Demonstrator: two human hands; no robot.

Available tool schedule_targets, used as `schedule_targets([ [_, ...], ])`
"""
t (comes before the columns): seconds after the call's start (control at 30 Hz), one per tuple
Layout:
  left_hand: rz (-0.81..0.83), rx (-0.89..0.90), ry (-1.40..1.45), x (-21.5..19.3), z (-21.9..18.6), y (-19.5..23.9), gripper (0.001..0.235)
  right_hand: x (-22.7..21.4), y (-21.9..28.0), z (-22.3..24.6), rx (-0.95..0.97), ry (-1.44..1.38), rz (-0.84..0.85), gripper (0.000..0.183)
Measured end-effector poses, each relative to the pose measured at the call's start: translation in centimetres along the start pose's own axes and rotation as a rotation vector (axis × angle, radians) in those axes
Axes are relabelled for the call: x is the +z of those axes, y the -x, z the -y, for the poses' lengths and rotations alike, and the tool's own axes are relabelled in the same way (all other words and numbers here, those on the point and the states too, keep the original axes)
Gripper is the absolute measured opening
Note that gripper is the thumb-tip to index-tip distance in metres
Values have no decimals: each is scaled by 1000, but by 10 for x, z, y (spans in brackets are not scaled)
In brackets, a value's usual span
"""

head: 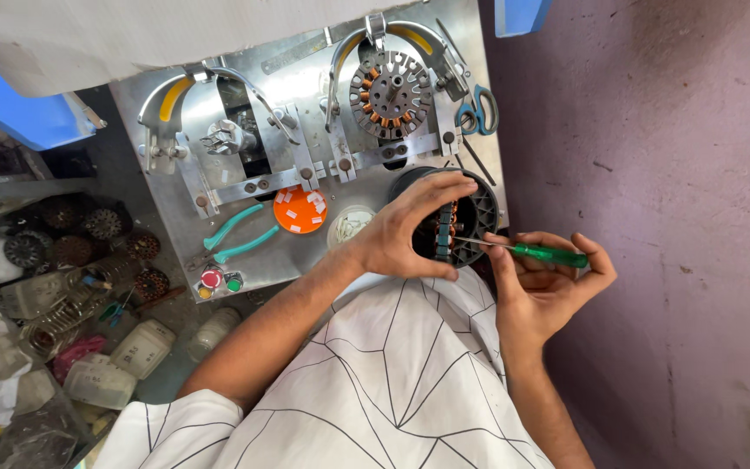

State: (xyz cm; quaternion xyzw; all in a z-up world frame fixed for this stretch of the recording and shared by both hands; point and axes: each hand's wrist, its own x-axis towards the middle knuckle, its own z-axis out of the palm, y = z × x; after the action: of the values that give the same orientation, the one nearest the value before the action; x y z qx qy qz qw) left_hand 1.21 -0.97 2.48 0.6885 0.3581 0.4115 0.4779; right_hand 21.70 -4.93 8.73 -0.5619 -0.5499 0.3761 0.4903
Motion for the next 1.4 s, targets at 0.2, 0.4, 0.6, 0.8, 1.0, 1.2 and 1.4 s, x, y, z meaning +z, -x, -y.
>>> schedule_targets([
  [0.2, 52, -86, 629, -14, 24, -2, 48, 13, 11, -16, -341, 124, -18, 68],
  [0.4, 58, -82, 703, -9, 38, -4, 48, 21, 2, -23, -674, 249, 58, 68],
  [0.6, 53, -34, 613, -12, 36, -3, 48, 17, -22, 7, -267, 283, 214, 62],
  [0.8, 9, -72, 608, -14, 25, -3, 42, 16, -28, 20, -191, 65, 124, 64],
  [1.0, -5, -57, 461, -16, 26, -7, 40, 13, -43, 5, -35, 78, 155, 69],
  [1.2, -1, -86, 355, -15, 16, -5, 39, 1, -76, -1, 146, -107, 382, 72],
  [1.4, -67, -68, 251, -16, 11, -10, 39, 11, -54, -6, -266, 80, 366, 66],
])
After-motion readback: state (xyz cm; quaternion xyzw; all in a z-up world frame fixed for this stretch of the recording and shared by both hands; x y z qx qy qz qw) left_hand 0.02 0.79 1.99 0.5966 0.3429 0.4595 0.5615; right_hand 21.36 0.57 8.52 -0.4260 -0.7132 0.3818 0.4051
